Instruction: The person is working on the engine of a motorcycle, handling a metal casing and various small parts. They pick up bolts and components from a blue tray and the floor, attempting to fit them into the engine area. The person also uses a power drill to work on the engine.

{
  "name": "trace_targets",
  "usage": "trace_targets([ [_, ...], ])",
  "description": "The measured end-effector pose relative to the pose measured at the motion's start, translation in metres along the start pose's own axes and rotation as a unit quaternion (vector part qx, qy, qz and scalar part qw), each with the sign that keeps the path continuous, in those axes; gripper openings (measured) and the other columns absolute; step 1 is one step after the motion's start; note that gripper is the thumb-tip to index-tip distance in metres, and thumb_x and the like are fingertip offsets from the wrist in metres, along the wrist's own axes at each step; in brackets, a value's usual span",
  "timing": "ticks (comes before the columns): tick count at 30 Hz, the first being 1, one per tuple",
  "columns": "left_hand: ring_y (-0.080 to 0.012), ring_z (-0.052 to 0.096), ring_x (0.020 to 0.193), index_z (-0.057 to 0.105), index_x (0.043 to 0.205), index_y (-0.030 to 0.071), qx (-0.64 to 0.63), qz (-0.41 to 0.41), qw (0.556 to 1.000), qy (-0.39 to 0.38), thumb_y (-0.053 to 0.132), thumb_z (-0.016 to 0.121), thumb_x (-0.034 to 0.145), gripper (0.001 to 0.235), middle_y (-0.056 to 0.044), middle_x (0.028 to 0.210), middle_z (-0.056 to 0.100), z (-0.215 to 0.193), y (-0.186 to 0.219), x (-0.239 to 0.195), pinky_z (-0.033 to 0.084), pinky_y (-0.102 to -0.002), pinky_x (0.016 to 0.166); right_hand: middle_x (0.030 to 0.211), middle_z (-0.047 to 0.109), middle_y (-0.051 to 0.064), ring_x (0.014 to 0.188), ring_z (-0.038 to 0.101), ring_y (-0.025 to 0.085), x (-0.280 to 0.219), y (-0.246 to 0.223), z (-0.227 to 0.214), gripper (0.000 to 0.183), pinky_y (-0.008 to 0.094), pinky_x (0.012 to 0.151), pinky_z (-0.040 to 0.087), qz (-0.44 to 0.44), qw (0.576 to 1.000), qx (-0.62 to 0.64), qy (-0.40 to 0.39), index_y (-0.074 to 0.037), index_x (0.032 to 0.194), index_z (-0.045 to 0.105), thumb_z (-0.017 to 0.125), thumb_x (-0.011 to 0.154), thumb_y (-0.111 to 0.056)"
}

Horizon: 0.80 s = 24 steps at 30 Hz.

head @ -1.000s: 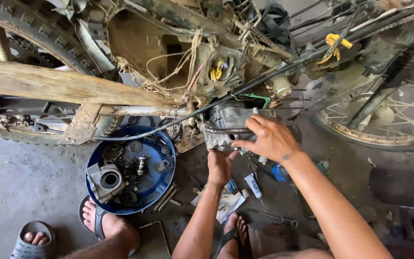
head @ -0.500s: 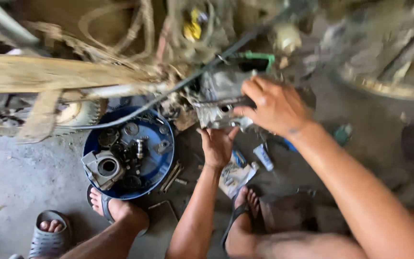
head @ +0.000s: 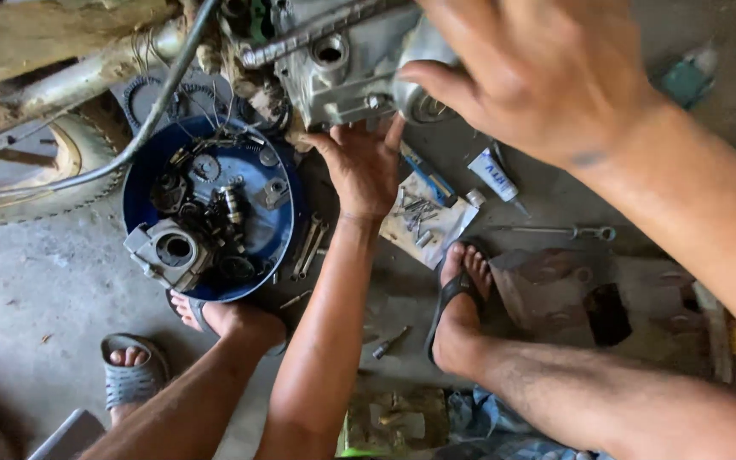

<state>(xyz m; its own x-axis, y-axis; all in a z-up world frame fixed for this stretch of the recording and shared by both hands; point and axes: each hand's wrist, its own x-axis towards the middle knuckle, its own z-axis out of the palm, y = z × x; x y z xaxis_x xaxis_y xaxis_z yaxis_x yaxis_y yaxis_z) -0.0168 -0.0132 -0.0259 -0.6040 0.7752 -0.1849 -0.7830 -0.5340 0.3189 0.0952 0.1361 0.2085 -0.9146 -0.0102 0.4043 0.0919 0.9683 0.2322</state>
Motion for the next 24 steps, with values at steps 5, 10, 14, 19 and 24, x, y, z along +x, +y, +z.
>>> trace_targets([
  [5,-0.0300,0.053,0.133,0.048,0.146,0.016,0.016,0.006,1.000,0.009,0.073,0.036,0.103,0.072,-0.005,0.142,0.055,-0.006,0.000,0.000,0.046,-0.054,0.114,0.111,0.059,0.013,0.096,0.065,0.024,-0.086,-0.038,0.044,0.039,0.040,0.080,0.057,0.299,0.922,0.241,0.050,-0.006,0.117,0.056,0.078,0.102,-0.034],
  [10,-0.0357,0.056,0.126,0.051,0.135,0.014,-0.025,0.005,0.999,-0.040,0.073,0.034,0.110,0.066,-0.005,0.123,0.057,-0.061,-0.013,0.006,0.044,-0.056,0.116,0.146,0.050,0.016,0.128,0.061,0.027,-0.090,-0.024,0.083,0.091,0.040,0.097,0.061,0.437,0.715,0.546,0.015,-0.003,0.153,0.025,0.081,0.093,-0.044],
  [14,-0.0313,0.055,0.124,0.050,0.118,0.012,-0.005,-0.008,0.999,-0.051,0.063,0.034,0.118,0.053,-0.005,0.109,0.053,-0.079,-0.018,0.008,0.041,-0.056,0.125,0.168,0.033,0.018,0.159,0.036,0.032,-0.095,-0.004,0.119,0.122,0.045,0.132,0.036,0.350,0.625,0.696,0.060,-0.006,0.169,0.006,0.086,0.089,-0.051],
  [19,-0.0405,0.057,0.118,0.048,0.131,0.007,0.028,-0.020,0.998,0.044,0.071,0.033,0.101,0.073,-0.011,0.124,0.057,-0.010,0.007,-0.001,0.041,-0.060,0.115,0.169,0.039,0.015,0.155,0.040,0.026,-0.086,-0.009,0.134,0.138,0.039,0.128,0.035,0.383,0.544,0.742,0.085,-0.004,0.175,0.010,0.088,0.076,-0.060],
  [24,-0.0425,0.061,0.121,0.046,0.133,0.002,0.073,0.025,0.994,0.076,0.063,0.041,0.102,0.068,-0.015,0.133,0.057,0.004,0.013,-0.009,0.048,-0.059,0.111,0.125,0.046,0.007,0.093,0.038,0.022,-0.122,-0.014,0.167,0.133,0.031,0.076,0.029,0.474,0.435,0.758,0.109,-0.010,0.176,0.020,0.092,0.074,-0.054],
])
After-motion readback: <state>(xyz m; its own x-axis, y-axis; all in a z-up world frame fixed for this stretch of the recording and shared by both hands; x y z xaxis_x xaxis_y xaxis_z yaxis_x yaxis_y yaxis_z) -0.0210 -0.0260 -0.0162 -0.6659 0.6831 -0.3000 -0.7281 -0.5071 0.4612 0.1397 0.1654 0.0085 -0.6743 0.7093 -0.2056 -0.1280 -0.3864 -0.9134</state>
